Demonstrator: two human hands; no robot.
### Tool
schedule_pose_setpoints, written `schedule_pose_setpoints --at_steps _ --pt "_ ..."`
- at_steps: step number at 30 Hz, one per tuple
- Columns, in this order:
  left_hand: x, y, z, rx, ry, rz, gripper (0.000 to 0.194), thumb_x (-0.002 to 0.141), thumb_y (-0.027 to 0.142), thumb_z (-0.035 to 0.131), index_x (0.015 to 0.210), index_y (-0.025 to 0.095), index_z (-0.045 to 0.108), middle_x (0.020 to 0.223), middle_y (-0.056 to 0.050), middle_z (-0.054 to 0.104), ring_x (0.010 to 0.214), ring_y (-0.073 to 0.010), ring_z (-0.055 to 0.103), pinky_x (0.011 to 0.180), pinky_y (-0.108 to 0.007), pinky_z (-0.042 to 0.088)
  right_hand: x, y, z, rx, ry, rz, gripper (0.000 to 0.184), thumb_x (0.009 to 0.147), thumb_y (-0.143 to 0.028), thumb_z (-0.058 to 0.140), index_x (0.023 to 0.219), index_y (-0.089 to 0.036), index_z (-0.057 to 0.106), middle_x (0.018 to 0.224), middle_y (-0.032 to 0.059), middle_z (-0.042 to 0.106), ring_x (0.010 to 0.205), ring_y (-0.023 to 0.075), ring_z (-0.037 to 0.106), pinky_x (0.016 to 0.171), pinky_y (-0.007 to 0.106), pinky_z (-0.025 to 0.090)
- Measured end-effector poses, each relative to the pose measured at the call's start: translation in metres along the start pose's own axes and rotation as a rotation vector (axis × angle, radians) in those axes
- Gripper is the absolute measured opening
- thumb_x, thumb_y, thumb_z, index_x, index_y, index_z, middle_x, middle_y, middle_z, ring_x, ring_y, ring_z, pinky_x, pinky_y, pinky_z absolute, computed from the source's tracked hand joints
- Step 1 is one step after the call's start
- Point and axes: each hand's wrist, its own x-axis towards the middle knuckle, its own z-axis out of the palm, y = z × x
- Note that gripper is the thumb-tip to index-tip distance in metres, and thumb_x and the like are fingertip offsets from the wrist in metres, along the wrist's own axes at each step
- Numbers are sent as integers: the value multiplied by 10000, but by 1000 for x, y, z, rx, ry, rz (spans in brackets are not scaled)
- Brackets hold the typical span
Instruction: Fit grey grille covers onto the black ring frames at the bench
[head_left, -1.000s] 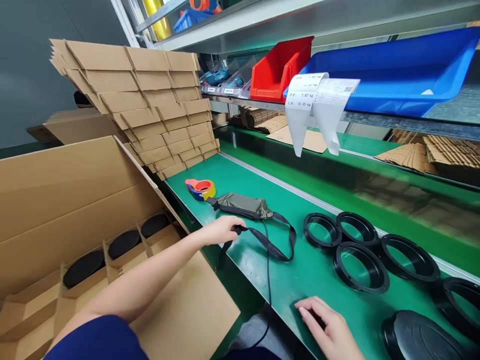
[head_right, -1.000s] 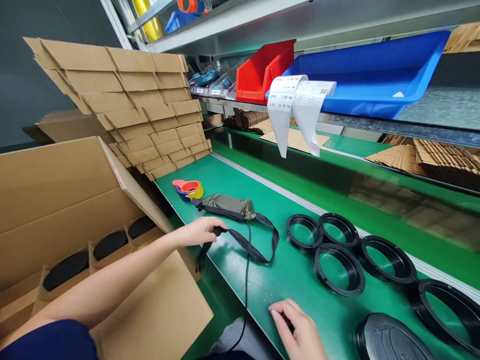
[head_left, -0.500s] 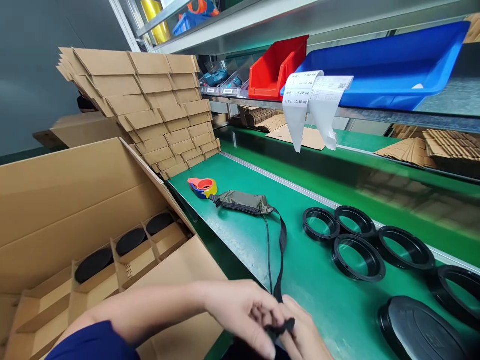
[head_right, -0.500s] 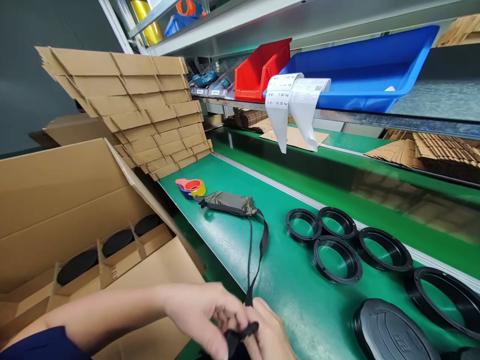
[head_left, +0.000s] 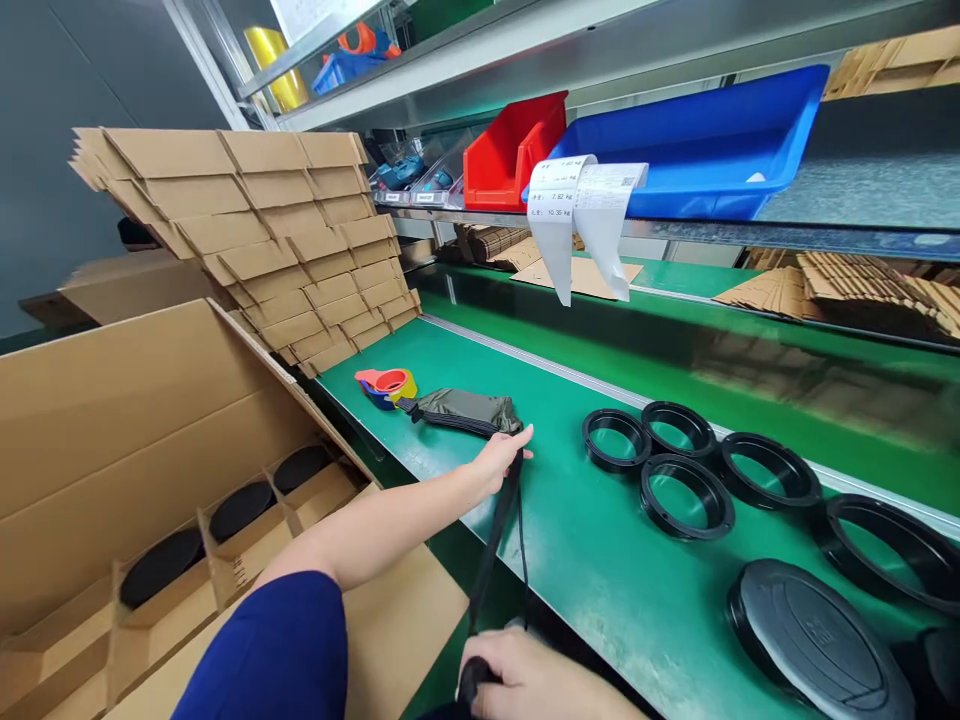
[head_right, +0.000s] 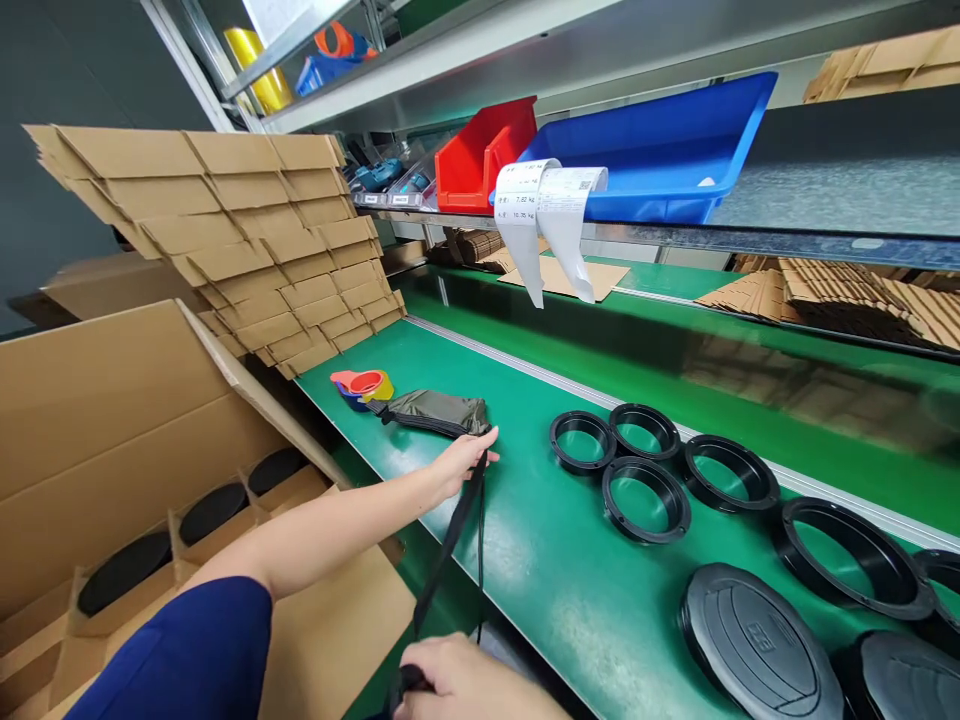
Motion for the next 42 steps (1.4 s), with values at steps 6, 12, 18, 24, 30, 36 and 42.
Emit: schedule_pose_setpoints --at_steps 6,12,18,24,30,36,42 --pt "-10 -3 -21 59 -81 -9 397 853 457 714 730 179 458 552 76 428 453 -70 368 462 -205 294 -9 12 2 124 -79 42 559 794 -105 530 1312 -279 644 1280 10 653 1176 206 604 1016 247 433" --pt "-55 -19 -59 115 -165 -82 634 587 678 832 834 193 507 540 63 510 475 -111 469 532 -272 454 -29 34 2 -38 -1 266 788 779 -41 484 1523 -287 398 1597 67 297 1463 241 295 1217 382 214" --pt "-93 -33 -63 75 -178 -62 576 715 657 745 971 173 567 539 80 471 454 -100 434 514 -263 428 -41 46 -1 -7 147 106 629 828 -170 541 1456 -187 506 1461 110 502 1342 246 474 1169 381 337" --pt "-118 -51 -49 -66 -206 -129 566 769 599 736 1094 175 551 947 -71 670 821 -180 648 722 -318 530 -55 41 -7 43 271 80 338 925 -279 503 1204 -197 674 1159 112 663 1050 249 632 982 378 484" --pt "-140 -72 -20 -359 -367 -235 732 649 523 865 1209 191 530 1070 -98 655 1000 -270 663 933 -456 513 -51 43 3 194 403 64 332 984 -428 476 1135 -175 629 1042 96 666 952 245 620 902 377 493" --pt "-149 -90 -18 7 -296 -54 664 628 689 785 987 169 581 706 11 586 619 -157 587 640 -302 493 -56 36 5 205 350 62 436 970 -577 488 1002 -165 626 914 65 647 808 197 586 752 303 468" --pt "-167 -96 -30 575 -311 169 311 791 470 699 750 200 550 609 23 526 556 -156 497 539 -264 341 -50 34 4 223 434 245 617 934 -756 349 862 -179 556 606 18 612 526 183 612 541 265 451"
